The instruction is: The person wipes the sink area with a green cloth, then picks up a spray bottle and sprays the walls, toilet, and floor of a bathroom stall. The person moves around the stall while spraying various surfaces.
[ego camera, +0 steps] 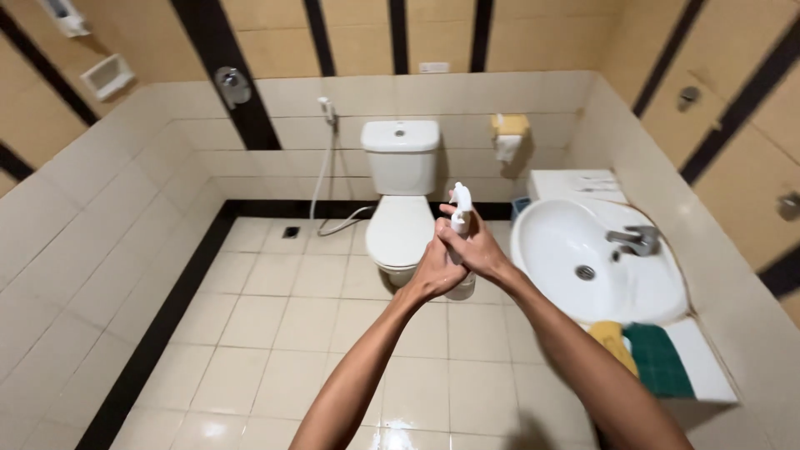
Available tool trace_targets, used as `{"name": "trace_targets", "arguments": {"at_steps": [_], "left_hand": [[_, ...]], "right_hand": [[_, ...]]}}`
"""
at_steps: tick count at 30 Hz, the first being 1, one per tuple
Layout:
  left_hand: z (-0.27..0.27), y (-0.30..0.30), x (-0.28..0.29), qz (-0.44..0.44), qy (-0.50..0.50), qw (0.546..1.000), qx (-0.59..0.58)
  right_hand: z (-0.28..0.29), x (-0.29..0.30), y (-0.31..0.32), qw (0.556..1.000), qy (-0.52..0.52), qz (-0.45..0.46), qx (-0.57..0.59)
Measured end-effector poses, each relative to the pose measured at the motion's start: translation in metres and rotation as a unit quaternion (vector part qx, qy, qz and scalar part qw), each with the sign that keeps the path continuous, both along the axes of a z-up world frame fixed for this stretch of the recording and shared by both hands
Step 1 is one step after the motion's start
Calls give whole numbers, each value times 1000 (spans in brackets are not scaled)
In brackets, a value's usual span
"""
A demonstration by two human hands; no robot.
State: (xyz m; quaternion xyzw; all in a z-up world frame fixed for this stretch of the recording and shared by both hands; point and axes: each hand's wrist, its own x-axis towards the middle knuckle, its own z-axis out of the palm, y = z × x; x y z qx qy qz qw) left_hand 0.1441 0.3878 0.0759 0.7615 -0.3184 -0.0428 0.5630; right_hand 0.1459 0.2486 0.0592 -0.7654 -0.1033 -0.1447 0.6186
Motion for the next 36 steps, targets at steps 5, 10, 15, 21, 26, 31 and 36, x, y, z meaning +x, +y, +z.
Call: {"name": "trace_targets", "arguments": {"at_steps": [5, 10, 15, 21, 26, 31, 36], "left_hand": [[-43, 55, 42, 62, -24, 997, -42], [-49, 108, 74, 152, -46, 987, 12], [-40, 132, 128, 215, 12, 977, 5], [-42, 140, 211, 242, 17, 970, -21], [-53, 158, 255, 288, 47, 956, -14], [-59, 204, 297, 313, 6, 949, -41], [-48, 266, 334, 314, 10, 948, -55]], "right_hand": [[-14, 53, 51, 996, -40, 78, -31], [-21, 122, 102, 989, -23, 138, 36], [6, 175, 141, 982, -2, 186, 36], [0, 278, 152, 965, 11, 252, 66], [-11, 332, 180, 961, -15, 277, 16], [-7, 376, 231, 954, -18, 299, 13], [-8, 426, 302, 961, -58, 268, -26]]}}
